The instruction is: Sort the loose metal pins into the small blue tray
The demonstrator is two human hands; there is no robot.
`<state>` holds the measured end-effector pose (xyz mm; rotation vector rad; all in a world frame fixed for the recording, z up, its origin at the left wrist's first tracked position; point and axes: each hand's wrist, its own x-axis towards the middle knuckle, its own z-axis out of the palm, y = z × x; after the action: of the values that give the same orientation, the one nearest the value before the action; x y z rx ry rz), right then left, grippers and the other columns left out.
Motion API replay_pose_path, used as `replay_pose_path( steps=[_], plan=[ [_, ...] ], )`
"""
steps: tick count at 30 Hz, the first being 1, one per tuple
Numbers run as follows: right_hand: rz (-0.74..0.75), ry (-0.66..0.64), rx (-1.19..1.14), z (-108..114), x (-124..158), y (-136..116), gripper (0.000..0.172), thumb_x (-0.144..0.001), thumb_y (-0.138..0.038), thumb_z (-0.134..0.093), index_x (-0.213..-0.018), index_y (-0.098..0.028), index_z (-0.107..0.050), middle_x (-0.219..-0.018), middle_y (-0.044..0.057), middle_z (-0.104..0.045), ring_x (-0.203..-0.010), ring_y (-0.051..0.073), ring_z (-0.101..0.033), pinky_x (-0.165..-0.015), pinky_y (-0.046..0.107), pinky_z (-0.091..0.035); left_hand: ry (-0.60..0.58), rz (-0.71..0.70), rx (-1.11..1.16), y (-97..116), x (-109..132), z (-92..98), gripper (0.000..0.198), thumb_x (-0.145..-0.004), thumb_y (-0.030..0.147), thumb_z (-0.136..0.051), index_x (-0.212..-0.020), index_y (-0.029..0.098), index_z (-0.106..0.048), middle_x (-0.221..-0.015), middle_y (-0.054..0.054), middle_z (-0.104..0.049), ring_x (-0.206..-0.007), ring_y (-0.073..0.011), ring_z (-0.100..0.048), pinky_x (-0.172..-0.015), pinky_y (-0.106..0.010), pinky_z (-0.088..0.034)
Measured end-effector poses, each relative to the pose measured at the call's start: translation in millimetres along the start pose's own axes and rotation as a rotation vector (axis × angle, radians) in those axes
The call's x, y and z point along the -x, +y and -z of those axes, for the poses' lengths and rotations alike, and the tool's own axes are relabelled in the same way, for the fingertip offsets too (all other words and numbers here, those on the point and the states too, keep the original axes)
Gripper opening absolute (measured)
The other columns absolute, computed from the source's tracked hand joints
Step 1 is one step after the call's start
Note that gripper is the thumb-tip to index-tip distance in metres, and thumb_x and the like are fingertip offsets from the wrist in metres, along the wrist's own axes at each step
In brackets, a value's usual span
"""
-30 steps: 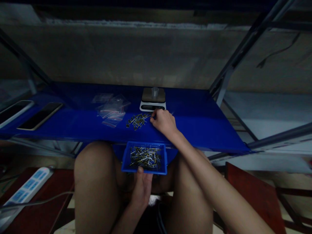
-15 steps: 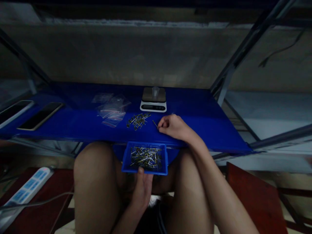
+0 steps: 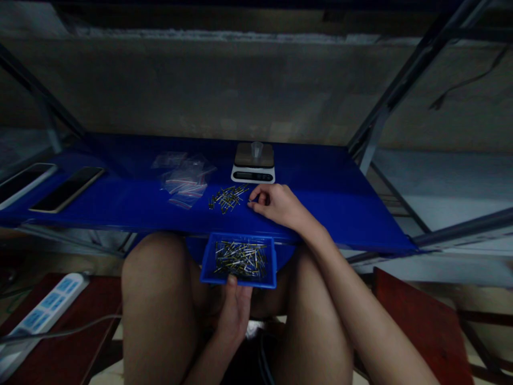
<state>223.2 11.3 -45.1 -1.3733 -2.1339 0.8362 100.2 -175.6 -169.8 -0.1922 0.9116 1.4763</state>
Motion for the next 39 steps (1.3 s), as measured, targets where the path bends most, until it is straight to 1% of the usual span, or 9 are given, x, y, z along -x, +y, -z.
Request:
replay_pose_path(
  steps=[9, 14, 21, 23, 27, 29, 32, 36, 39],
  plan=[
    [-0.091, 0.087, 0.346, -36, -17, -36, 0.013, -0.091, -0.023, -0.065, -0.102, -0.02, -0.071, -0.093, 0.005, -0.074, -0.081, 0.018, -0.064, -0.065, 0.029, -0.037, 0.084, -0.002, 0.004, 9, 7, -12.2, 0.067, -0.098, 0.014, -0.061, -0.16, 0.023, -0.039, -0.162, -0.012, -0.051, -0.149, -0.0281, -0.048, -0.124, -0.044, -0.04],
    [-0.113, 0.062, 0.413, -33, -13, -32, 0.013, -0.091, -0.02, -0.061, -0.098, -0.019, -0.072, -0.096, 0.008, -0.075, -0.084, 0.02, -0.066, -0.068, 0.03, -0.039, 0.12, 0.024, -0.015, 10, 9, -15.7, 0.064, -0.101, 0.014, -0.054, -0.162, 0.02, -0.036, -0.16, -0.014, -0.053, -0.148, -0.0273, -0.05, -0.124, -0.042, -0.04],
    [-0.044, 0.098, 0.243, -20, -11, -27, 0.007, -0.081, -0.013, -0.068, -0.087, -0.016, -0.071, -0.08, 0.003, -0.072, -0.072, 0.014, -0.062, -0.067, 0.027, -0.04, 0.053, -0.006, -0.013, 8, 6, -10.4, 0.069, -0.096, 0.023, -0.068, -0.159, 0.024, -0.041, -0.16, -0.013, -0.053, -0.15, -0.0294, -0.048, -0.124, -0.044, -0.04],
    [-0.042, 0.003, 0.086, -14, -3, -28, 0.009, -0.077, -0.012, -0.069, -0.084, -0.016, -0.07, -0.076, 0.001, -0.07, -0.068, 0.012, -0.061, -0.064, 0.024, -0.041, 0.062, -0.008, 0.0, 7, 6, -9.3, 0.072, -0.093, 0.023, -0.072, -0.158, 0.024, -0.043, -0.162, -0.012, -0.051, -0.15, -0.0303, -0.047, -0.125, -0.045, -0.04],
    [-0.038, -0.502, -0.286, -5, 23, -32, 0.011, -0.079, -0.022, -0.072, -0.087, -0.016, -0.072, -0.073, -0.002, -0.068, -0.063, 0.01, -0.057, -0.059, 0.021, -0.042, -0.022, -0.043, 0.027, 4, 4, -7.0, 0.082, -0.082, 0.031, -0.085, -0.155, 0.024, -0.048, -0.161, -0.014, -0.052, -0.151, -0.0321, -0.046, -0.124, -0.046, -0.04],
    [-0.011, -0.62, -0.33, -4, 30, -34, 0.019, -0.08, -0.032, -0.077, -0.09, -0.015, -0.074, -0.072, -0.002, -0.065, -0.063, 0.01, -0.055, -0.058, 0.021, -0.041, -0.072, -0.066, 0.027, 4, 3, -6.4, 0.084, -0.078, 0.034, -0.089, -0.153, 0.023, -0.051, -0.159, -0.014, -0.054, -0.151, -0.0327, -0.045, -0.124, -0.046, -0.04],
    [0.013, -0.452, -0.288, -8, 26, -30, 0.025, -0.085, -0.04, -0.075, -0.09, -0.016, -0.073, -0.069, -0.003, -0.062, -0.061, 0.01, -0.052, -0.055, 0.022, -0.037, -0.025, -0.056, 0.03, 5, 4, -7.6, 0.08, -0.082, 0.03, -0.085, -0.154, 0.023, -0.05, -0.16, -0.013, -0.053, -0.151, -0.0316, -0.046, -0.124, -0.045, -0.04],
    [-0.072, 0.02, 0.05, -19, 7, -24, 0.017, -0.091, -0.035, -0.068, -0.094, -0.019, -0.07, -0.073, 0.0, -0.067, -0.064, 0.013, -0.057, -0.06, 0.027, -0.037, 0.058, -0.005, 0.038, 8, 6, -11.3, 0.067, -0.094, 0.021, -0.071, -0.156, 0.023, -0.046, -0.158, -0.013, -0.055, -0.149, -0.0285, -0.048, -0.125, -0.044, -0.039],
    [-0.185, 0.142, 0.324, -30, -1, -28, 0.03, -0.091, -0.046, -0.07, -0.105, -0.019, -0.069, -0.084, 0.005, -0.073, -0.073, 0.018, -0.064, -0.061, 0.03, -0.036, 0.064, -0.006, 0.002, 10, 8, -12.2, 0.06, -0.098, 0.019, -0.064, -0.155, 0.025, -0.047, -0.157, -0.011, -0.057, -0.15, -0.0277, -0.048, -0.125, -0.045, -0.039]
  ],
)
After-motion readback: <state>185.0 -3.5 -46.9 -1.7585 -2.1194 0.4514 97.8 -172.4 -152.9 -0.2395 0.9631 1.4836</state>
